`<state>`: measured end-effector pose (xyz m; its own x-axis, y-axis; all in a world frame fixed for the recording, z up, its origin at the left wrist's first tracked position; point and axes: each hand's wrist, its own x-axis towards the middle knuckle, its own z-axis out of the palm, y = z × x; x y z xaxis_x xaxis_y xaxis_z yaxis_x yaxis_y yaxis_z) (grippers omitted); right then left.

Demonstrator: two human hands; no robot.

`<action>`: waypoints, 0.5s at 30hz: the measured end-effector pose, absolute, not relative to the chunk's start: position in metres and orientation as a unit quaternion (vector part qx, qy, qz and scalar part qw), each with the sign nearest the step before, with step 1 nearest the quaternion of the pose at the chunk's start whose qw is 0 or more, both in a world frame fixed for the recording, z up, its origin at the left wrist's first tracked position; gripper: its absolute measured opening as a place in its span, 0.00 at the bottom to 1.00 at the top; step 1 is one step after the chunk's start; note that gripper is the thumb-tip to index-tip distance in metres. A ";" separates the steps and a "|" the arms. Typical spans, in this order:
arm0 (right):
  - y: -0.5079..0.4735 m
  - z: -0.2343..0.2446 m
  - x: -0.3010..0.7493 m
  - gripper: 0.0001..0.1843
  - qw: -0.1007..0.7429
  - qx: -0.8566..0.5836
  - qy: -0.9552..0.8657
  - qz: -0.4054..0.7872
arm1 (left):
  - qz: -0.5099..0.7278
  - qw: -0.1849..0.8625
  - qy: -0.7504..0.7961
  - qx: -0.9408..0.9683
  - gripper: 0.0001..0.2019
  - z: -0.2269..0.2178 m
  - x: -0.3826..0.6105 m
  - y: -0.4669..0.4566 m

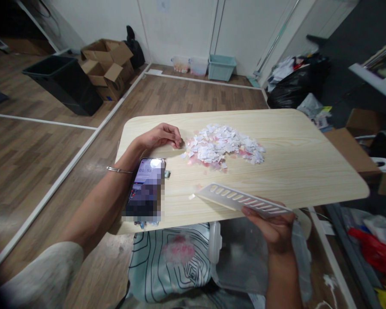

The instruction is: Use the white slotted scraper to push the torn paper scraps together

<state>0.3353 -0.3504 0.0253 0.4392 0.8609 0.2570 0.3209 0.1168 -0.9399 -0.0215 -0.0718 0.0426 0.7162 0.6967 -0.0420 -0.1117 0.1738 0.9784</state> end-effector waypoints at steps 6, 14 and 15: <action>-0.350 0.030 0.326 0.18 0.569 -0.619 -0.497 0.215 | 0.278 0.729 0.249 0.573 0.05 0.042 -0.021 -0.071; -0.353 0.023 0.333 0.16 0.561 -0.618 -0.493 0.246 | 0.276 0.728 0.257 0.572 0.05 0.043 -0.021 -0.071; -0.353 0.022 0.333 0.16 0.563 -0.617 -0.491 0.248 | 0.276 0.728 0.258 0.572 0.05 0.043 -0.021 -0.071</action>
